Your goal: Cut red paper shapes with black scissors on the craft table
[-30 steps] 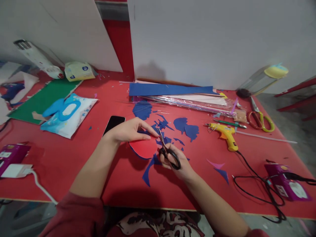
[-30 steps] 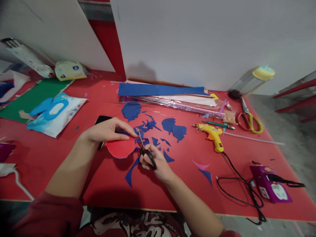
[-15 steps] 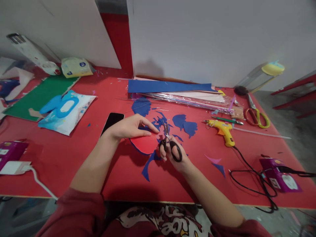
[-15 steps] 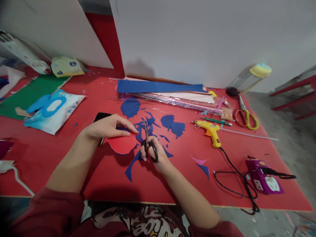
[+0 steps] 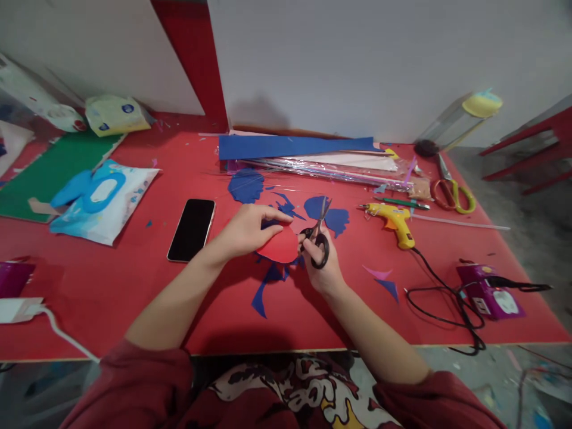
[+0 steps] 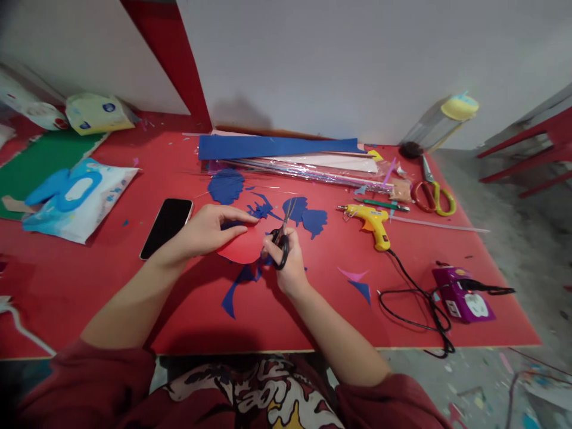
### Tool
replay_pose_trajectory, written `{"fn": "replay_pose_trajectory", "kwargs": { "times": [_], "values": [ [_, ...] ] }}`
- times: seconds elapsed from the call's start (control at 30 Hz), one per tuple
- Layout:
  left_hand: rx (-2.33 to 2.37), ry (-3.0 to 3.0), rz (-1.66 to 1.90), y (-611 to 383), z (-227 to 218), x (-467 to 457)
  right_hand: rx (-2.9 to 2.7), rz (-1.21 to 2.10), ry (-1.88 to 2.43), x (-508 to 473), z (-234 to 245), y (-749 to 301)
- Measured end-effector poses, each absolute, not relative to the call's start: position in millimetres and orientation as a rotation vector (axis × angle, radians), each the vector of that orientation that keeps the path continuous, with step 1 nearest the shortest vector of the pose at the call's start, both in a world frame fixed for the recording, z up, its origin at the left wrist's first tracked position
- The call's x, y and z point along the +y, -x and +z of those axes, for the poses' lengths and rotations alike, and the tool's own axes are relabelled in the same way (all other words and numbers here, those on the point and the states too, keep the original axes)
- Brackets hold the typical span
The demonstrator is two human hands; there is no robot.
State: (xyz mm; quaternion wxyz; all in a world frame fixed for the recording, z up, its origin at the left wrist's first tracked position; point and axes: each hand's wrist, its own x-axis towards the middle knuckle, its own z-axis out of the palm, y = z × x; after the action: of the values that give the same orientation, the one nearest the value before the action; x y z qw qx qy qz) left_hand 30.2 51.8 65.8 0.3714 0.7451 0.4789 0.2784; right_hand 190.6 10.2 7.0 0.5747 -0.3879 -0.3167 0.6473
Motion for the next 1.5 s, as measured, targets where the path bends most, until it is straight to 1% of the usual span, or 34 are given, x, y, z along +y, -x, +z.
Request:
{"fn": "replay_pose_trajectory", "kwargs": {
  "times": [0.2,0.4,0.5,0.63,0.7,0.77,0.87,1.03,1.2,1.37,1.5],
  "values": [
    [1.091,-2.166,0.891,-43.1,60.1,44.4,-0.778,1.418,0.984,10.5,8.0,-192.6],
    [1.097,-2.120,0.873,-43.0,61.3,45.4,-0.794,1.362,1.026,12.7,8.7,-193.0],
    [1.166,-1.916,0.912,-42.7,61.6,45.8,-0.781,1.253,1.049,13.7,7.8,-195.0],
    [1.201,-1.482,0.957,-46.5,57.7,46.3,-0.745,1.110,1.059,16.2,8.1,-198.9],
    [1.180,-1.173,0.945,-52.7,52.9,45.3,-0.723,1.080,1.076,17.7,8.9,-200.8],
    [1.056,-0.901,0.945,-62.1,46.4,42.7,-0.711,1.059,1.087,18.8,9.8,-202.1],
    [0.957,-0.706,1.004,-77.6,35.9,36.7,-0.721,1.040,1.082,19.4,10.9,-202.7],
    [1.012,-0.702,1.139,-88.0,25.1,31.0,-0.730,1.057,1.078,18.5,11.1,-200.4],
    [1.110,-0.884,1.149,-78.0,31.7,34.8,-0.751,1.095,1.038,18.9,9.3,-199.0],
    [1.231,-1.265,1.017,-64.1,43.4,41.0,-0.723,1.120,1.008,21.1,8.9,-201.1],
    [1.304,-1.392,0.848,-54.1,46.6,45.0,-0.704,1.104,1.011,23.0,10.5,-202.9]
  ]
}}
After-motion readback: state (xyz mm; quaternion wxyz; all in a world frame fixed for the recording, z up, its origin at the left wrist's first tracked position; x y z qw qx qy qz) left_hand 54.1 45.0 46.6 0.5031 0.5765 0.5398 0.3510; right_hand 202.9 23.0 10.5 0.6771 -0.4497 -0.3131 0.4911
